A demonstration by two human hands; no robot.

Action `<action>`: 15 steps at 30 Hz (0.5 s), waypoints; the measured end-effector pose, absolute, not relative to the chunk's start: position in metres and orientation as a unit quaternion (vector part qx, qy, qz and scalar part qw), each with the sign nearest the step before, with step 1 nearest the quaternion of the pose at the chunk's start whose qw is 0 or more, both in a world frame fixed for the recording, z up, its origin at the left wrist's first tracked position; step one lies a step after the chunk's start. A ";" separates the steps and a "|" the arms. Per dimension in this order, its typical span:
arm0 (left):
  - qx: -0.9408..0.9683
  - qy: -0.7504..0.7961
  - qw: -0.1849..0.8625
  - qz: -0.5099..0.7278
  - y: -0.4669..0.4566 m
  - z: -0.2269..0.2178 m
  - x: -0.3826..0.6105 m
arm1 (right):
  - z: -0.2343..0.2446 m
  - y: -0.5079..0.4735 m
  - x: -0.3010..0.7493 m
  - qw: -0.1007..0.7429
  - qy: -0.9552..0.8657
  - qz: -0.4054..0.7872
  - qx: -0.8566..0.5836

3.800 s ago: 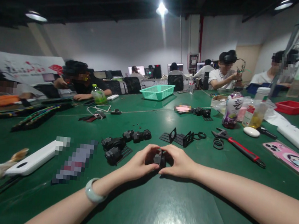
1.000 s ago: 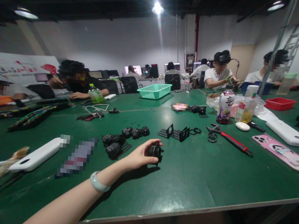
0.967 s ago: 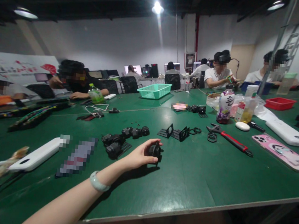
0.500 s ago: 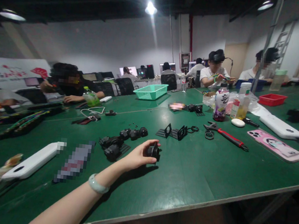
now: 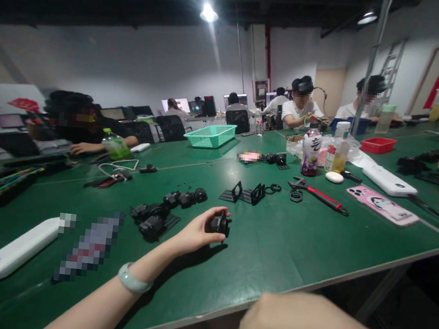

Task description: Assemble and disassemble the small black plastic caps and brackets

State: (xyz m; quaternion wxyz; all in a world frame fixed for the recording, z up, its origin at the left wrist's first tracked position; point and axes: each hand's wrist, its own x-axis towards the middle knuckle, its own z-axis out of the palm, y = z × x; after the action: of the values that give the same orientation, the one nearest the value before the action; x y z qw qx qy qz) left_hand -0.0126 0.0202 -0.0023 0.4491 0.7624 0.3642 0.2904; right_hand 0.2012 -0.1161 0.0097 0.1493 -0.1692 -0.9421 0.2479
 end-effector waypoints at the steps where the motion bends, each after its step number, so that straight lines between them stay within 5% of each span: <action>1: 0.764 0.363 0.448 0.289 0.020 -0.003 -0.011 | 0.032 -0.101 0.212 0.179 -0.937 0.221 -0.201; 4: 0.771 0.361 0.438 0.288 0.018 -0.003 -0.006 | 0.073 -0.032 0.238 0.262 -0.890 0.075 -0.365; 7: 0.783 0.368 0.414 0.283 0.017 -0.003 -0.004 | 0.066 0.049 0.259 0.307 -0.814 -0.035 -0.491; 15: 0.813 0.411 0.319 0.262 0.017 0.001 0.004 | -0.013 0.119 0.306 0.163 -0.842 0.045 -0.513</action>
State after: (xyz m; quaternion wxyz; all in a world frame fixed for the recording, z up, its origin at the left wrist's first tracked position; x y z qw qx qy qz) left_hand 0.0042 0.0167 0.0009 0.3186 0.8130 0.4107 0.2624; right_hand 0.3062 0.1188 -0.0129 0.1633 -0.5126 -0.8418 0.0449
